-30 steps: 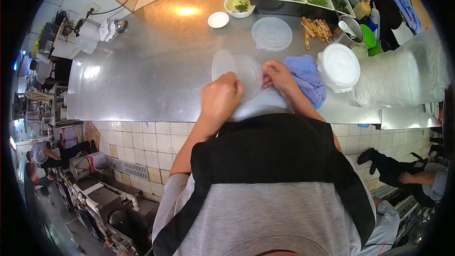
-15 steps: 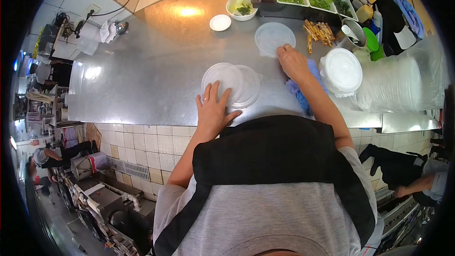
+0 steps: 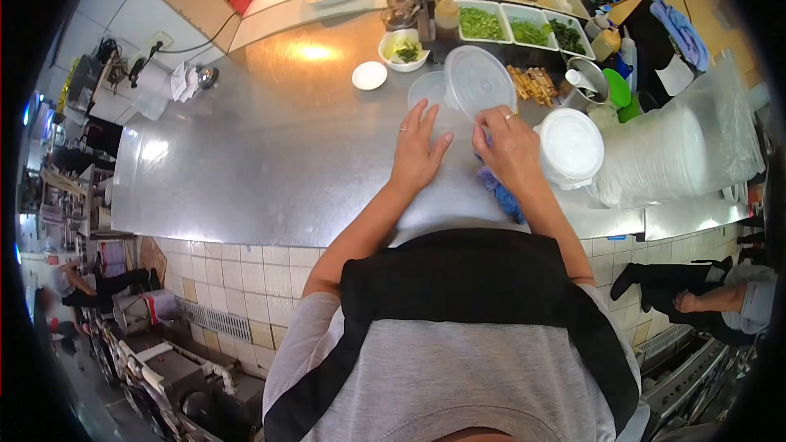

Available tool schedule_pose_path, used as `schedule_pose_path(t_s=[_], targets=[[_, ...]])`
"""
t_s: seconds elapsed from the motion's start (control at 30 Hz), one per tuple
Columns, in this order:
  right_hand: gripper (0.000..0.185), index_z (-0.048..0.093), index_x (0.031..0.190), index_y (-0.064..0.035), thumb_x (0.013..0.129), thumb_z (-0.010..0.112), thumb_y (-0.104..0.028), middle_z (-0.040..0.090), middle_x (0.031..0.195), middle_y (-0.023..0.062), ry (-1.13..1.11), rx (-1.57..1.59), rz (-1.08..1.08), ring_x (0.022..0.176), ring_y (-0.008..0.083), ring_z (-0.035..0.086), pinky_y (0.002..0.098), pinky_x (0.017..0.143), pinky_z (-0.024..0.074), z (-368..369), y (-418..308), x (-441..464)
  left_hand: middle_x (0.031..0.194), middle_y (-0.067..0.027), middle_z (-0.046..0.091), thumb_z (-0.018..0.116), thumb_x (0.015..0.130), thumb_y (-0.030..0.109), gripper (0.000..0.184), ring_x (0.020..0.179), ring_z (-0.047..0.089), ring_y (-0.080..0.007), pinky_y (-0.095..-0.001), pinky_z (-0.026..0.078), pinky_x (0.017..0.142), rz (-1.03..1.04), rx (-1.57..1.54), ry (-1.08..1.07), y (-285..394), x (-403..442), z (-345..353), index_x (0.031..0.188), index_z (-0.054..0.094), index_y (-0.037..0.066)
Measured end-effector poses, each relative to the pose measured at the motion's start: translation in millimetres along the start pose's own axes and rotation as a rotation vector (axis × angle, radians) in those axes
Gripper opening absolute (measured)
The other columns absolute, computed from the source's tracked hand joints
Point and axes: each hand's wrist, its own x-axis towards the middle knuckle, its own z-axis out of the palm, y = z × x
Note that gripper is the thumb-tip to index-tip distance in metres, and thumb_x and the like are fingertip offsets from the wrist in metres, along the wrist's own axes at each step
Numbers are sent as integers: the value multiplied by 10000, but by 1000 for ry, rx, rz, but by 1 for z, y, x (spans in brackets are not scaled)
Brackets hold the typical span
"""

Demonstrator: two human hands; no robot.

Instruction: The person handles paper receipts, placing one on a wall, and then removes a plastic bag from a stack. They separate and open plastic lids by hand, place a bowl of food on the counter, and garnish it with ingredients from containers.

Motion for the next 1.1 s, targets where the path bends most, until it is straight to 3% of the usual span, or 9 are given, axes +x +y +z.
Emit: schedule_pose_path(t_s=[0.1, 0.2, 0.3, 0.4, 0.5, 0.6, 0.73, 0.9, 1.1], targets=[[147, 560, 826, -95, 715, 656, -106, 554, 748, 65, -5, -43, 7, 594, 265, 590, 366, 524, 475, -7, -10, -13, 1134, -89, 557, 561, 885, 118, 366, 1041, 529, -197, -312, 423, 885, -490, -1137, -64, 37, 7, -15, 1222, 484, -4], [168, 571, 882, -79, 743, 662, -107, 587, 796, 70, -220, 59, -58, 652, 255, 596, 364, 579, 475, -1, -29, -28, 995, -30, 595, 530, 906, 96, 311, 929, 538, -110, -254, 429, 832, -562, -1174, -105, 40, -1, -23, 1200, 498, 3], [215, 585, 932, -84, 737, 664, -132, 586, 841, 103, 45, 226, -102, 649, 272, 580, 369, 599, 476, -14, -31, -13, 935, -27, 605, 524, 901, 80, 264, 860, 542, -111, -254, 428, 803, -476, -950, -241, 22, -12, -47, 1155, 526, 11], [257, 586, 972, -74, 736, 674, -123, 592, 884, 120, 17, 159, 6, 677, 276, 587, 372, 636, 475, -40, -36, 2, 924, -29, 599, 523, 900, 77, 216, 852, 531, -100, -247, 421, 782, -473, -718, -415, 18, -23, -84, 1105, 546, 15], [279, 574, 970, -69, 720, 690, -106, 590, 901, 110, -618, 568, 196, 692, 273, 598, 357, 617, 474, -31, -28, -17, 892, -22, 595, 550, 879, 57, 189, 859, 528, -100, -252, 417, 777, -499, -782, -320, 12, -41, -82, 1062, 552, 13], [269, 563, 973, -73, 730, 674, -100, 593, 927, 101, -324, 461, 225, 699, 285, 598, 355, 603, 480, -5, -25, -35, 877, -22, 594, 587, 859, 53, 171, 824, 533, -103, -243, 426, 746, -209, -159, 195, 29, -42, -80, 1023, 557, 14], [255, 558, 969, -78, 736, 661, -94, 595, 922, 93, -80, 324, -9, 720, 283, 605, 355, 594, 486, 14, -30, -40, 874, -43, 603, 616, 872, 117, 167, 754, 572, -115, -235, 480, 716, -736, -1095, -53, 55, -44, -74, 992, 557, 16], [264, 561, 965, -88, 728, 679, -89, 596, 925, 78, -142, 434, -111, 739, 261, 607, 347, 642, 487, 15, -44, -41, 838, -52, 602, 585, 896, 145, 158, 769, 590, -125, -266, 502, 722, -912, -1319, -17, 43, -44, -62, 991, 551, 23], [214, 570, 918, -75, 772, 714, -138, 598, 809, 14, -594, 949, 542, 718, 114, 568, 253, 655, 456, 17, -37, -50, 890, -48, 608, 553, 915, 164, 172, 804, 590, -110, -259, 505, 732, -888, -1249, -156, 40, -51, -63, 1017, 560, 26]])
